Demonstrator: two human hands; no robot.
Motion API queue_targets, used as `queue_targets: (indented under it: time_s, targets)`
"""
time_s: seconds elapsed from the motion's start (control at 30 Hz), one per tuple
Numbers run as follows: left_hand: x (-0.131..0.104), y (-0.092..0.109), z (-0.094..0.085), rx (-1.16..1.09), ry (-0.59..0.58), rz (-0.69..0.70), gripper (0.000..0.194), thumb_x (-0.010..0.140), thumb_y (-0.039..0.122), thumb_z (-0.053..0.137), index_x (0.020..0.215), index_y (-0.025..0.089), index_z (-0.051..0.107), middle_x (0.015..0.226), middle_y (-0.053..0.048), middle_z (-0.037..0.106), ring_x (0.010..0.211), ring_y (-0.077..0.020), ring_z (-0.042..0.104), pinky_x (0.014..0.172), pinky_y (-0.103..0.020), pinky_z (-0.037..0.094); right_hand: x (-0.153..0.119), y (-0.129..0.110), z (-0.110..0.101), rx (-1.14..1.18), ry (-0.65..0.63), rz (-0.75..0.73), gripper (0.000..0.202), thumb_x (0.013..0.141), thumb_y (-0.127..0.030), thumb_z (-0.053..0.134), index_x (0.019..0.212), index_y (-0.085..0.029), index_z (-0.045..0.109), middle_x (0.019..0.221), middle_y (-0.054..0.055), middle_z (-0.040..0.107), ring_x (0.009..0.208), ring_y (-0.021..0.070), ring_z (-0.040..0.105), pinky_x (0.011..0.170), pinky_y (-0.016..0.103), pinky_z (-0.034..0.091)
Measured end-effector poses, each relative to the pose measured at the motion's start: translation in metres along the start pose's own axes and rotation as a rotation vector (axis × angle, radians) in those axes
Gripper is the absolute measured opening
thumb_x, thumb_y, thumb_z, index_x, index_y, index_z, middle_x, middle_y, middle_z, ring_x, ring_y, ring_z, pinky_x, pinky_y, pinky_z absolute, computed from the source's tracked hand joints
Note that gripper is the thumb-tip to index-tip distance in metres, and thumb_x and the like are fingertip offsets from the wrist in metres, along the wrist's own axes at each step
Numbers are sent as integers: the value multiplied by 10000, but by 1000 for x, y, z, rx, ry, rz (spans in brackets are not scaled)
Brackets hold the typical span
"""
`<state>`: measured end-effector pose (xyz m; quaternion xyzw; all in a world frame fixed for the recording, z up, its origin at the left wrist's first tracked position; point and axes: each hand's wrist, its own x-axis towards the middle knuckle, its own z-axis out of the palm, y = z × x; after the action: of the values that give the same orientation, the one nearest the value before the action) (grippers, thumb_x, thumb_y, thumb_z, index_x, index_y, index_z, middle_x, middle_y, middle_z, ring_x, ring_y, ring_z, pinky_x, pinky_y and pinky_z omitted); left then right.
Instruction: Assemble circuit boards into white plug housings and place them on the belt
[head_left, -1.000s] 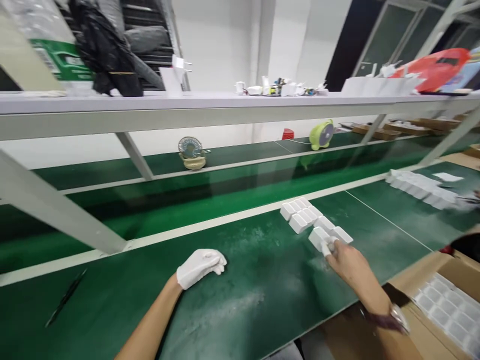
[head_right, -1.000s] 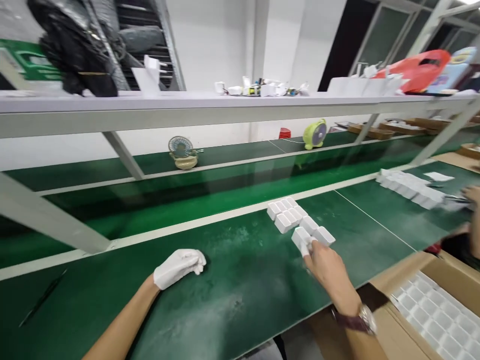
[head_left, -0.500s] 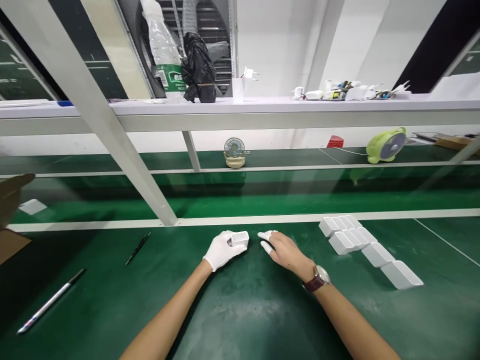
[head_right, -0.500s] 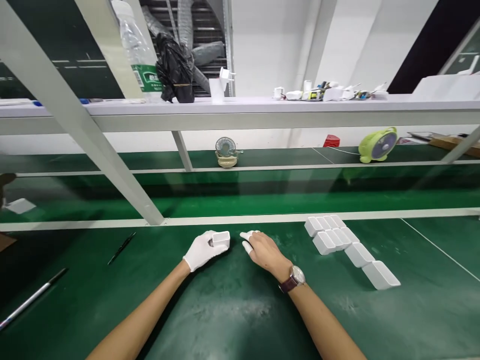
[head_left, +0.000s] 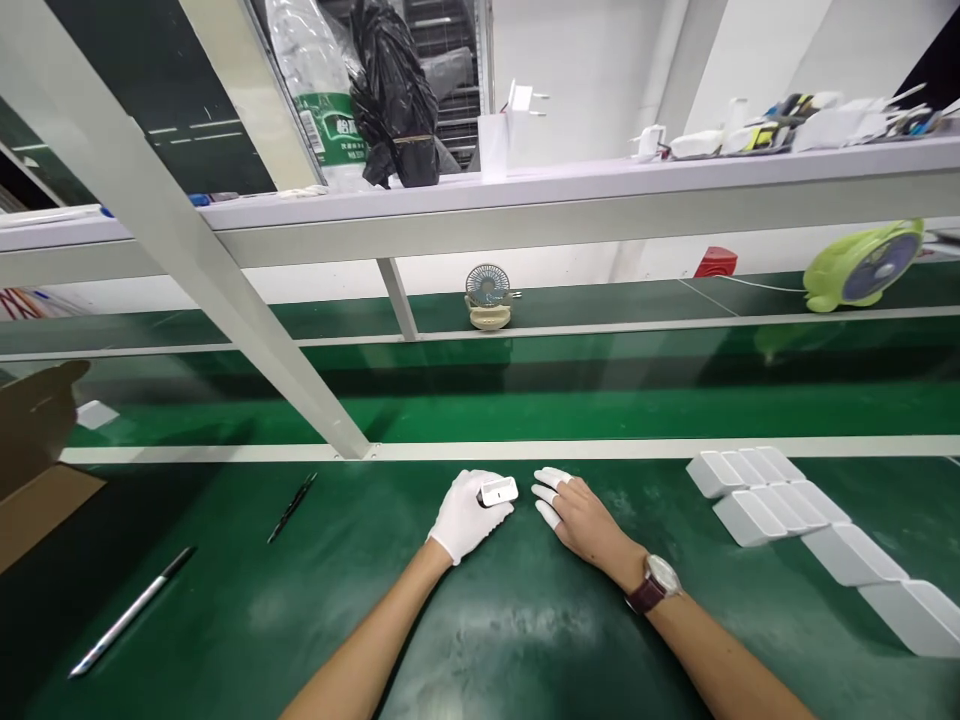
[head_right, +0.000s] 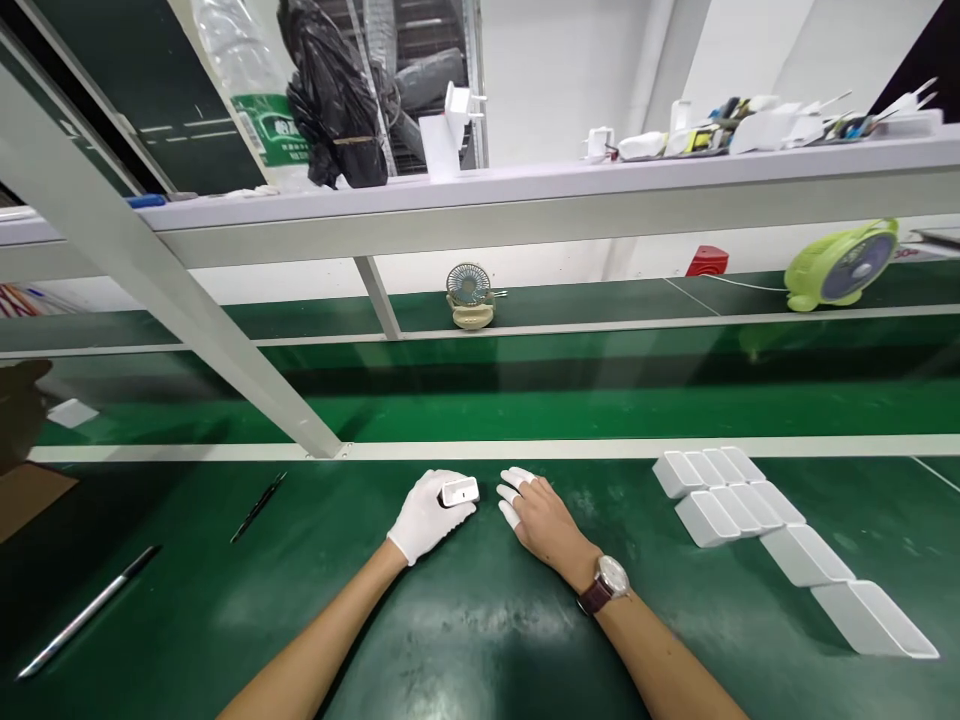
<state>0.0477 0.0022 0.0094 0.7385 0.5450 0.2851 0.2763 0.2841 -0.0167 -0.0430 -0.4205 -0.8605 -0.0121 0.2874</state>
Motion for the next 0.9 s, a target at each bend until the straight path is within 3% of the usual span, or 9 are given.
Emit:
queue_targets:
  time_s: [0.1, 0.3, 0.47, 0.7, 0.9]
  targets:
    - [-2, 0, 0, 12, -6, -32, 311, 720, 219, 769, 1027, 249, 728, 992, -4, 729, 968, -219, 624, 911, -372, 496, -1, 0, 1, -5, 15, -15, 313, 995, -172, 533, 1299, -161, 609, 1320, 152, 632, 1292, 312, 547, 1044, 521, 494]
    - [-3, -5, -3, 13, -73, -90, 623, 661, 233, 821, 1259, 231, 646, 1089, -23, 719, 1041, -238, 606, 1018, -420, 459, -2, -3, 1, -11, 54, -42, 324, 985, -138, 537, 1304, -150, 593, 1275, 139, 655, 1278, 297, 559, 1077, 525, 477]
    - [-4, -6, -9, -8, -181, -81, 678, 657, 216, 825, 1304, 248, 626, 970, -18, 673, 939, -216, 596, 916, -394, 504, -3, -5, 2, -44, 60, -23, 298, 981, -132, 545, 1271, -107, 606, 1247, 157, 664, 1251, 315, 573, 1066, 527, 482]
    - [-4, -10, -13, 10, -245, 90, 697, 640, 260, 892, 1293, 275, 651, 991, -30, 655, 927, -212, 589, 883, -390, 505, -3, -6, 1, -106, 51, 34, 265, 980, -144, 540, 1217, -91, 643, 1247, 171, 660, 1244, 330, 574, 1061, 516, 480]
    - [-5, -18, -7, 9, -182, 272, 661, 687, 221, 866, 1301, 306, 638, 1000, -13, 706, 906, -194, 624, 867, -390, 524, -1, -7, 2, -125, 53, 49, 265, 991, -177, 530, 1212, -93, 651, 1225, 168, 668, 1219, 320, 585, 1047, 502, 489]
